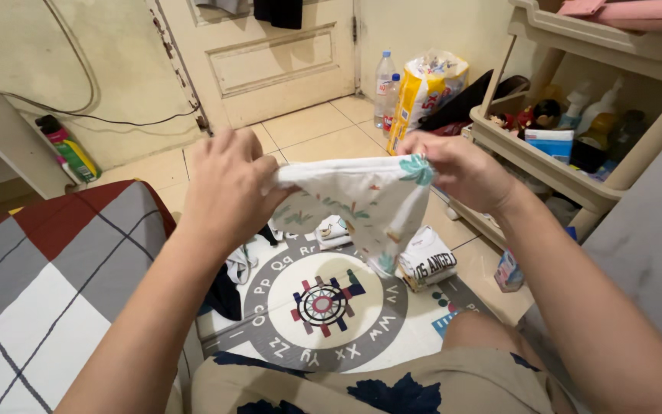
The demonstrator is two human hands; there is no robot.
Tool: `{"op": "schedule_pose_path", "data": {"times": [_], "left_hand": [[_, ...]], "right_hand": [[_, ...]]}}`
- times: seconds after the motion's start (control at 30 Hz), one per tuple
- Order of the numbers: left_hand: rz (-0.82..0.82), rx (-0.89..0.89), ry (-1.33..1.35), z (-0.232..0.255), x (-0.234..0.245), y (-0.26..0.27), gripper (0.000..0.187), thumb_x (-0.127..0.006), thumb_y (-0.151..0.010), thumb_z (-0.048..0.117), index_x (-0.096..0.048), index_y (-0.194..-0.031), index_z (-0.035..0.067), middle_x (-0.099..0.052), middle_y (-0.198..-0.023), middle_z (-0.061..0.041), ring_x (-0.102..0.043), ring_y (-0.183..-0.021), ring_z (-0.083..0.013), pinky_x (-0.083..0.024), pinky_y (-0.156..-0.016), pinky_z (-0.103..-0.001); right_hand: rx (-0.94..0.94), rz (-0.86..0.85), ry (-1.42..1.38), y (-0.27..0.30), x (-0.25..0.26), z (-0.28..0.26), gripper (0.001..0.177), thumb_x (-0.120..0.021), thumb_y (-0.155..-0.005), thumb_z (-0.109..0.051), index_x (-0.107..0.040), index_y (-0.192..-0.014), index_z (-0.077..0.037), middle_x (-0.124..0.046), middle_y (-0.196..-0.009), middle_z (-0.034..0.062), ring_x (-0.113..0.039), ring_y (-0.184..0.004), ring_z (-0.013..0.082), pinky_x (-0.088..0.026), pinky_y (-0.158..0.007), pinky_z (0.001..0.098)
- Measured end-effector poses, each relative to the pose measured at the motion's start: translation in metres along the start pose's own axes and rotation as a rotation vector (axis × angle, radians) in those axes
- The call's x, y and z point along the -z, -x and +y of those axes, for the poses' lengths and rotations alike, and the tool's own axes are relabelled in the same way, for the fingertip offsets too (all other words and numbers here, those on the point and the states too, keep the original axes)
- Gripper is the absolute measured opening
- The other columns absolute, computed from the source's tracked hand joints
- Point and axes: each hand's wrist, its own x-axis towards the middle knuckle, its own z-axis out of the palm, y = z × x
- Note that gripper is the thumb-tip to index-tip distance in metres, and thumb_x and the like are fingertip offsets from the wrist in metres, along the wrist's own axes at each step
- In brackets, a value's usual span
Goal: The person folds multiple small garments, including shirts and pants, one by one on a play mat. They smooth each item, fold it into a compact rectangle, and place it in a growing stack.
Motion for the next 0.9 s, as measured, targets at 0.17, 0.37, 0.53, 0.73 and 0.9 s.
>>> {"op": "schedule_pose_path", "data": {"times": [0.17, 0.37, 0.53, 0.73, 0.9], "left_hand": [[-0.232, 0.117, 0.817, -0.001, 0.016, -0.011, 0.041, -0.070, -0.086, 0.053, -0.072, -0.091, 0.012, -0.071, -0.099, -0.003, -0.062, -0.096, -0.0165, -0.052, -0.084, -0.033], [-0.500, 0.330, 1.619, 0.026, 0.031, -0.004, 0.033, -0.053, -0.107, 0.035, -0.067, -0.107, 0.005, -0.065, -0.084, 0.005, -0.054, -0.073, -0.0042, -0.045, -0.064, -0.023], [-0.337, 0.396, 1.433, 0.034, 0.007, -0.002, 0.018, -0.050, -0.102, 0.018, -0.060, -0.116, 0.014, -0.064, -0.091, 0.000, -0.055, -0.076, -0.0063, -0.049, -0.067, -0.025], [0.095, 0.220, 0.495, 0.072, -0.067, 0.006, 0.037, -0.052, -0.087, -0.002, -0.073, -0.109, 0.019, -0.055, -0.125, -0.035, -0.064, -0.101, -0.0462, -0.052, -0.094, -0.045], [0.015, 0.171, 0.887, 0.087, -0.084, -0.002, 0.035, -0.062, -0.089, 0.011, -0.059, -0.121, -0.002, -0.057, -0.110, -0.026, -0.059, -0.104, -0.0414, -0.047, -0.094, -0.043]], "right_hand": [[0.024, 0.088, 0.109, -0.003, -0.033, -0.022, 0.006, -0.071, -0.093, -0.010, -0.065, -0.092, -0.009, -0.060, -0.108, 0.0051, -0.059, -0.095, 0.0132, -0.050, -0.082, 0.0295], [0.230, -0.077, -0.114, 0.010, -0.024, -0.037, 0.022, -0.077, -0.095, -0.008, -0.060, -0.081, -0.008, -0.064, -0.114, 0.0118, -0.063, -0.100, 0.0186, -0.055, -0.089, 0.0318], [0.042, 0.314, 0.183, -0.001, -0.003, -0.016, 0.010, -0.075, -0.089, -0.010, -0.066, -0.088, -0.007, -0.069, -0.089, 0.0065, -0.065, -0.077, 0.0143, -0.056, -0.070, 0.0305], [-0.124, 0.613, 0.454, -0.026, -0.037, 0.056, 0.011, -0.072, -0.082, -0.007, -0.069, -0.093, -0.006, -0.073, -0.083, 0.0026, -0.068, -0.070, 0.0099, -0.055, -0.064, 0.0259], [0.025, 0.401, 0.300, -0.018, -0.074, 0.066, 0.021, -0.070, -0.094, -0.021, -0.069, -0.109, -0.005, -0.067, -0.094, 0.0017, -0.060, -0.086, 0.0089, -0.049, -0.076, 0.0245]]}}
